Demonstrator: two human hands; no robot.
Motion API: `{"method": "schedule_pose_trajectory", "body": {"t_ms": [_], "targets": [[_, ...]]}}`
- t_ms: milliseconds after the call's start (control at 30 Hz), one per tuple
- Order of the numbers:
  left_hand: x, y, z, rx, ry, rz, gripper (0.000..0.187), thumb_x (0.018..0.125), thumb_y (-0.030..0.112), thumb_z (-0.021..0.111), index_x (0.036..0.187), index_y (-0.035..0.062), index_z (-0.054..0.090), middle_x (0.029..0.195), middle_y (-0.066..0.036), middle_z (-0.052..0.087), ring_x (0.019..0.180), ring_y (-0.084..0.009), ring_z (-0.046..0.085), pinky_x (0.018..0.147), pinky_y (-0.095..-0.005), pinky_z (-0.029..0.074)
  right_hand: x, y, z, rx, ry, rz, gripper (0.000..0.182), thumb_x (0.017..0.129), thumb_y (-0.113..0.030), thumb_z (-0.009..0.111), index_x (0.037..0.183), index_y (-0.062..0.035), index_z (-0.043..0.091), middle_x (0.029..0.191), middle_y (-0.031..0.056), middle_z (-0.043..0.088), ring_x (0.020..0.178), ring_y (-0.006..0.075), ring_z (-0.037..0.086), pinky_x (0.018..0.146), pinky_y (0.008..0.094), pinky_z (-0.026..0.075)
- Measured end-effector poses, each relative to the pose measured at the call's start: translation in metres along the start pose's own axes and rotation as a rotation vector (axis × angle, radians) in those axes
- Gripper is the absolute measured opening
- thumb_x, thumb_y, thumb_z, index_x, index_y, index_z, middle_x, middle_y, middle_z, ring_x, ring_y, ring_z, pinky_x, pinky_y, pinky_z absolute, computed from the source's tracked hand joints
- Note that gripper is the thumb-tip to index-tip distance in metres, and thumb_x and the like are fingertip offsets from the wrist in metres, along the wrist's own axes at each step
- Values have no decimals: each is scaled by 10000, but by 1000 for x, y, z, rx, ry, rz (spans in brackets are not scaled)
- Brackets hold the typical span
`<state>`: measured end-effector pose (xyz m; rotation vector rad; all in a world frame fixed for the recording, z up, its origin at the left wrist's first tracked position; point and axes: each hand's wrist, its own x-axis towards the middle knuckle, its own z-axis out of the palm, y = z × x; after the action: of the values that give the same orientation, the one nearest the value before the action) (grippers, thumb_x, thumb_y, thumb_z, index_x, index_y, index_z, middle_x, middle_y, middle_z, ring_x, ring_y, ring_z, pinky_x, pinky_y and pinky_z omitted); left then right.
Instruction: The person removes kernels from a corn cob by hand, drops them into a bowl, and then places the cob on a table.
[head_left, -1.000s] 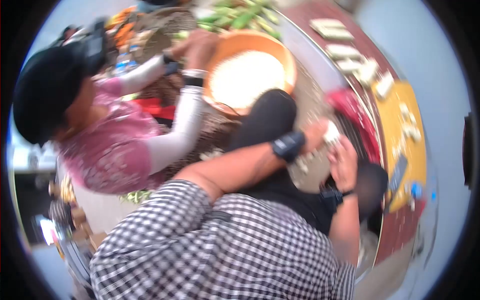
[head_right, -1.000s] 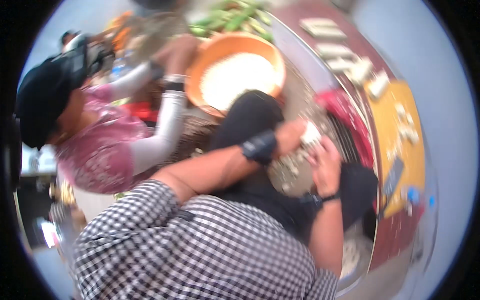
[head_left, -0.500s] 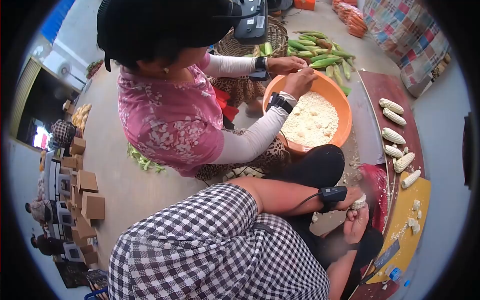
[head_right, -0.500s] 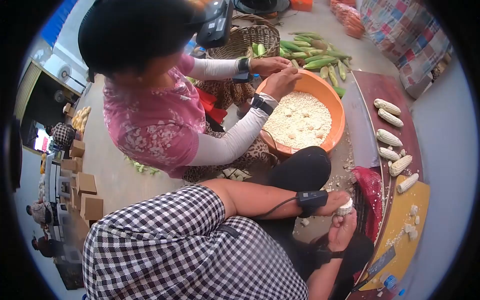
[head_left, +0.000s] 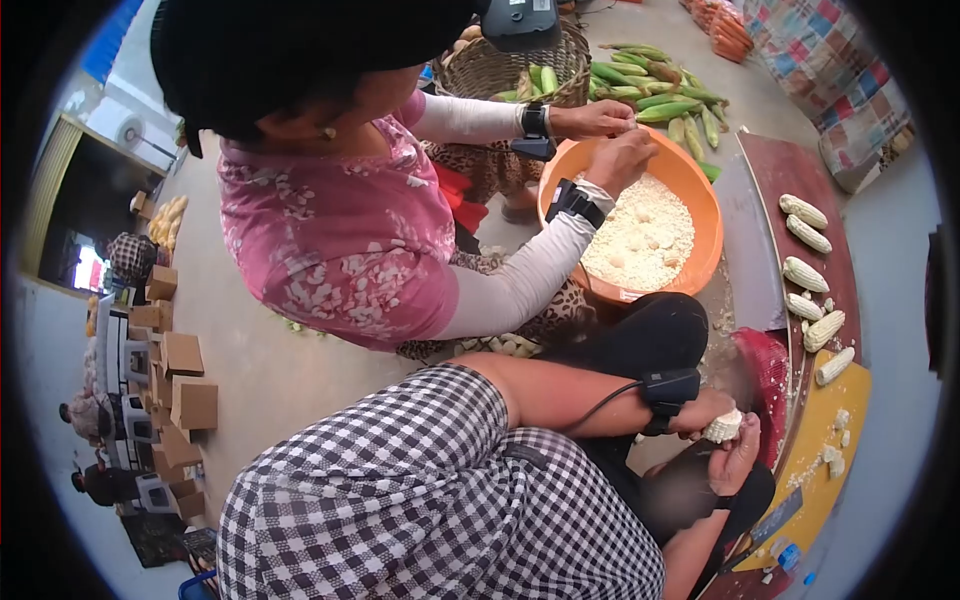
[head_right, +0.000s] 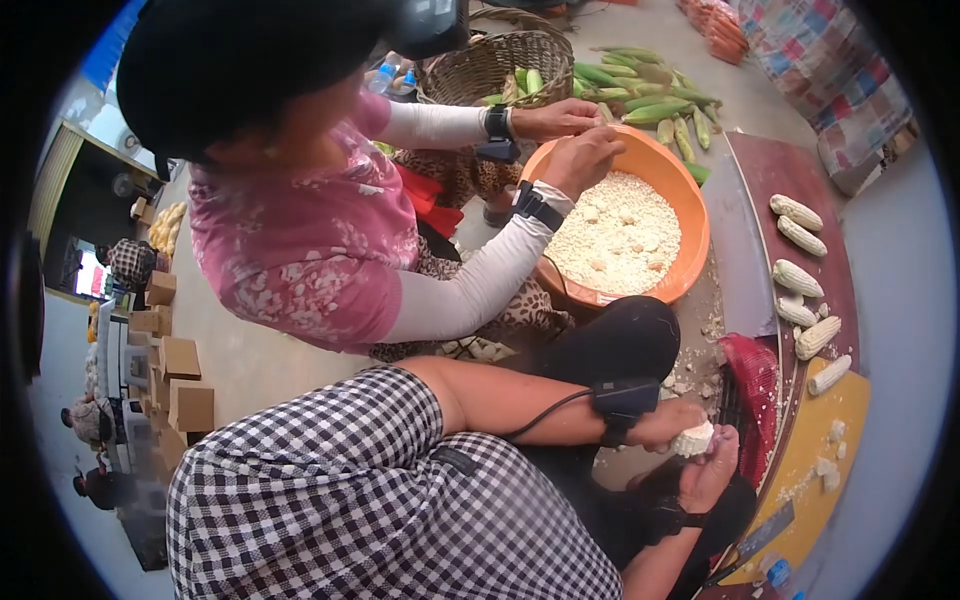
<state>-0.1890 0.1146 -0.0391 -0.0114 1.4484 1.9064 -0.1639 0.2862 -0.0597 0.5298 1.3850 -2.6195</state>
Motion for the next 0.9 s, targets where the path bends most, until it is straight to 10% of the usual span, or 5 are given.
{"method": "schedule_pose_trajectory", "body": {"t_ms": [733, 900], "targets": [[-13, 21, -21, -493, 0, 34, 269, 970, 207, 389, 1115, 34, 535, 841, -76, 640, 445, -74, 489, 337, -184, 358, -3, -91, 68, 263, -169, 192, 131, 986, -152, 445, 992, -26, 480, 953, 96, 478, 755, 97, 431, 513, 170, 367], [-12, 20, -21, -502, 3, 64, 274, 964, 196, 386, 1113, 7, 518, 844, -90, 638, 454, -79, 509, 342, -194, 374, 32, -105, 125, 7, -211, 118, 259, 971, -127, 464, 1183, 23, 470, 1117, 151, 508, 1016, 207, 521, 840, 276, 449]]}}
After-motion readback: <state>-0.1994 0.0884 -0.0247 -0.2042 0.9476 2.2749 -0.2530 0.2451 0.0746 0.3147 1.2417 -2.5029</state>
